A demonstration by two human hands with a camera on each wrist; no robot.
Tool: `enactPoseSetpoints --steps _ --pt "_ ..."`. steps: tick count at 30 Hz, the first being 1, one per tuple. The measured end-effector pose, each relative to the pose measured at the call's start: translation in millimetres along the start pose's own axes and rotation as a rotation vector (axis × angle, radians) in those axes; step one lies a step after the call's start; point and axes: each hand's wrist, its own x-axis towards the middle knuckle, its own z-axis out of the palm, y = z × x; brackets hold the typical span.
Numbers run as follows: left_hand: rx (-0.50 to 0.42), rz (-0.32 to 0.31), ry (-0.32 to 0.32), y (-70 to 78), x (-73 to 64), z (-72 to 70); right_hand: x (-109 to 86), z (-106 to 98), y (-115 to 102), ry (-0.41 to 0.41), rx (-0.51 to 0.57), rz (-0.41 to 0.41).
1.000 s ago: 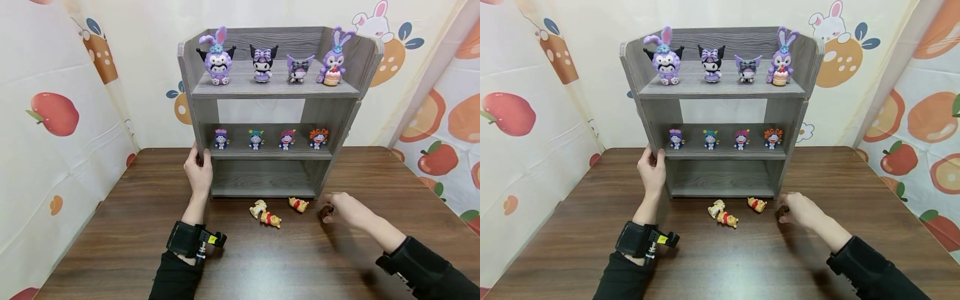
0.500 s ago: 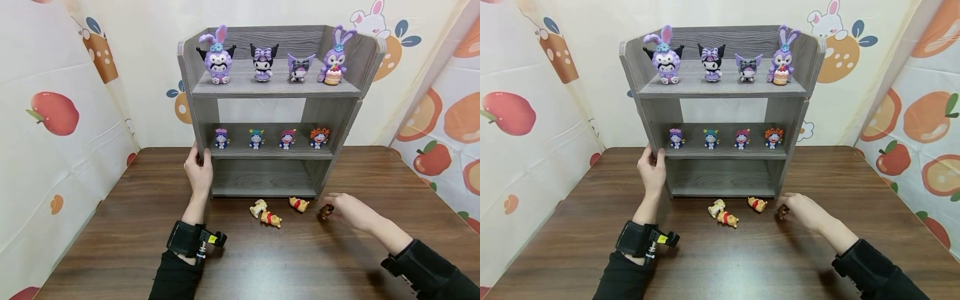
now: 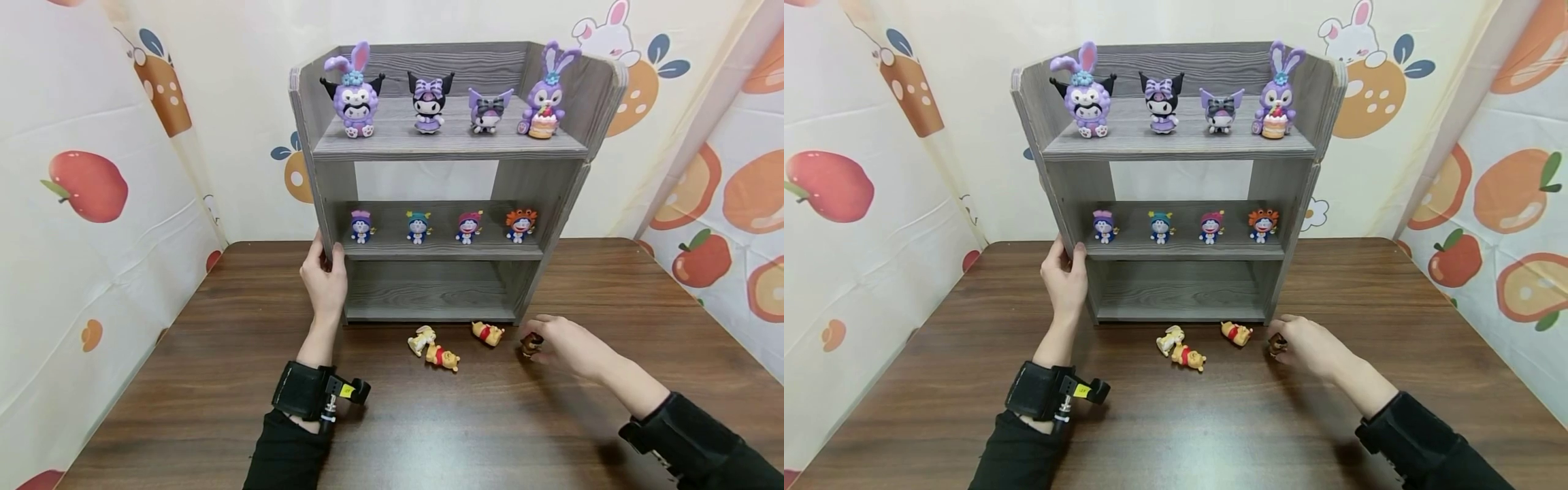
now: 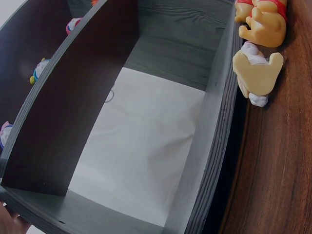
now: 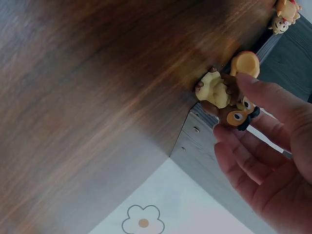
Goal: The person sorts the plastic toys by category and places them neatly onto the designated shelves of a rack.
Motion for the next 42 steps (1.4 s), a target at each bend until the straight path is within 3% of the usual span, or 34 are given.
enactPoseSetpoints --steps 9,16,24,32,42 --pt "0.007 0.006 0.004 -0.9 0.5 0.5 3.0 7.9 -1.8 0.013 -0.064 0.019" --pt "0.003 0.008 0.011 -28.9 1.7 3.1 11.7 2.5 -5.7 0.017 -0.052 0.006" --pt "0.011 -0.002 0.009 -2.8 0.5 1.2 35.5 -12.9 -16.3 0.041 -0.05 0.004" --pt "0.009 0.01 0.006 -30.1 2.1 3.7 63.3 -17.7 -14.3 0.03 -0.06 0.007" --pt "0.002 0.017 0.003 -31.3 1.1 2.9 91.6 -13.1 -5.4 -0.029 -0.14 0.036"
